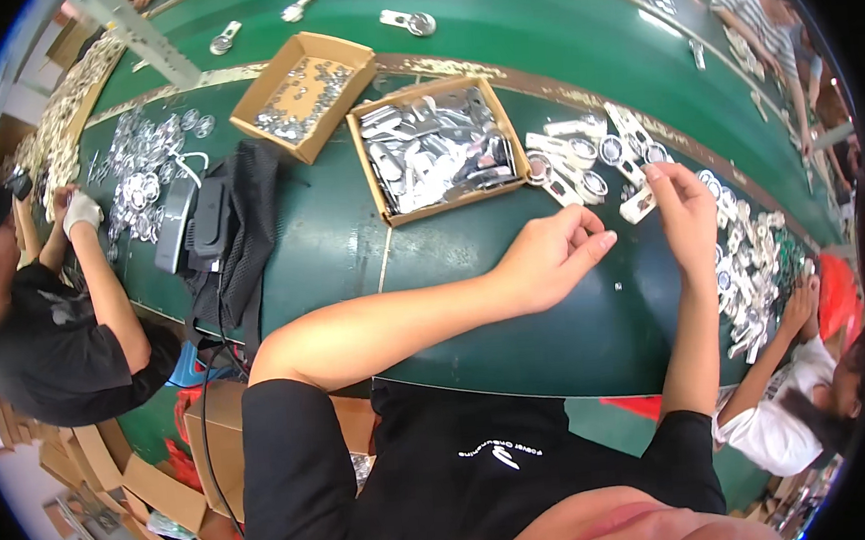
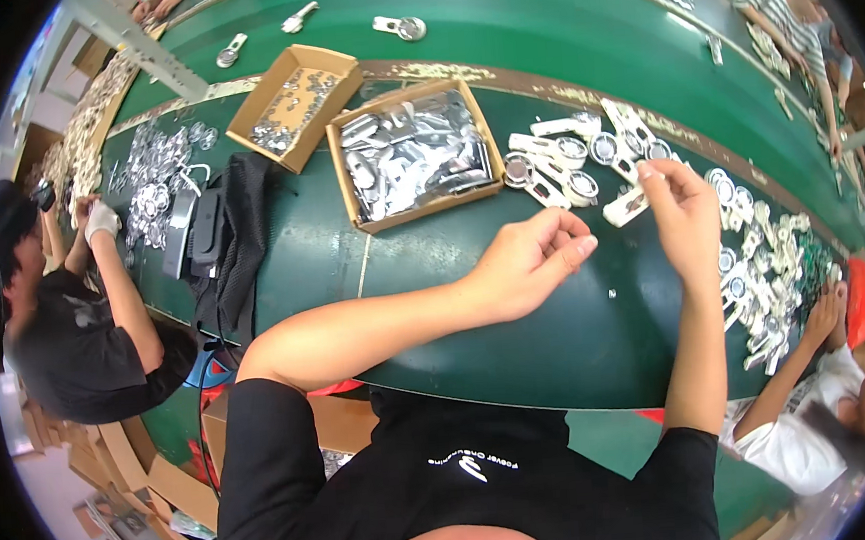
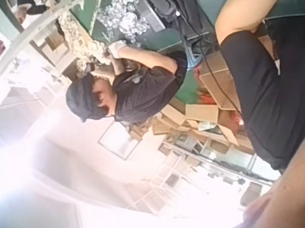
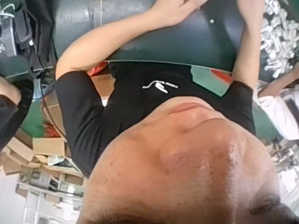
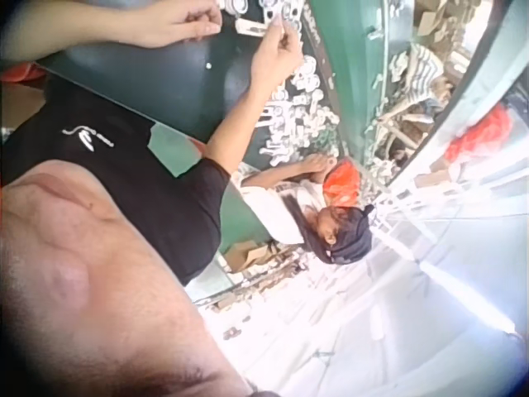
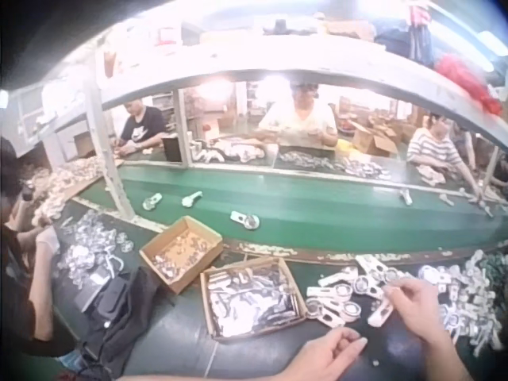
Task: Assembling small mechanical and electronic components on a factory production line.
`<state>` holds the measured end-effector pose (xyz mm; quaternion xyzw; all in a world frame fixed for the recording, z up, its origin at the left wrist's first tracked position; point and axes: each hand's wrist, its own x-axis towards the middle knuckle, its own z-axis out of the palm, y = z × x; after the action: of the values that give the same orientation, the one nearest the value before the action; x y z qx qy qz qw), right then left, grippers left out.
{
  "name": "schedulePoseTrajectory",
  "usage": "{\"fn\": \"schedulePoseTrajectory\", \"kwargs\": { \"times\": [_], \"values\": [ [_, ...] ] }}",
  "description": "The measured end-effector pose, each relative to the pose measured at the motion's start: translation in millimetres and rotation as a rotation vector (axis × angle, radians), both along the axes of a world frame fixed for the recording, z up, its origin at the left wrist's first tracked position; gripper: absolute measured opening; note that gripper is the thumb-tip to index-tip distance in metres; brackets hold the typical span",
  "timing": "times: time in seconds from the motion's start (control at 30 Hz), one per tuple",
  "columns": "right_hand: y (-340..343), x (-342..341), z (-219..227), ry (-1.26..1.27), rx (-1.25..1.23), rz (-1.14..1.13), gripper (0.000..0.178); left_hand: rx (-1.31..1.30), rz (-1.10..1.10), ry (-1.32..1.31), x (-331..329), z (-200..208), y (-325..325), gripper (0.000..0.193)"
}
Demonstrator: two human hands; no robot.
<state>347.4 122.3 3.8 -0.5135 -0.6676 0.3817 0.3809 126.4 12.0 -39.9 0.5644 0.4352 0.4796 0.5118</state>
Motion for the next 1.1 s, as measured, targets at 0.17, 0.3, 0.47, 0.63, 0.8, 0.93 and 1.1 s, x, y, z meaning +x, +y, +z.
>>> {"fn": "schedulePoseTrajectory", "kwargs": {
  "times": [0.17,0.3,0.47,0.63,0.8,0.93,1.1],
  "values": [
    [105.7,-15.4,37.2,-0.150,0.361,-0.241,0.077,0.139,-0.092,0.101,2.5,-4.8,-2.9,0.025],
    [99.1,-40.5,62.4,-0.599,0.773,-0.191,0.074,0.261,-0.135,0.222,1.0,-12.1,-4.0,0.018],
    [11.6,-75.0,87.1,-0.059,0.390,0.065,0.036,0.307,-0.159,0.273,-4.3,-11.9,-6.5,0.014],
    [-87.9,-41.9,169.8,0.094,0.902,0.014,0.027,0.694,0.064,0.159,-31.5,77.2,-4.7,0.011],
    [-110.7,31.1,186.3,0.234,0.868,0.336,0.032,0.881,0.262,-0.015,-87.5,156.1,-51.8,0.021],
    [-114.0,43.1,181.3,0.261,0.860,0.329,0.032,0.833,0.322,-0.013,-90.1,173.2,-116.2,0.022],
    [-103.1,38.1,166.6,0.328,0.896,0.311,0.033,0.824,0.384,0.021,-96.4,203.0,-131.7,0.024]
  ]
}}
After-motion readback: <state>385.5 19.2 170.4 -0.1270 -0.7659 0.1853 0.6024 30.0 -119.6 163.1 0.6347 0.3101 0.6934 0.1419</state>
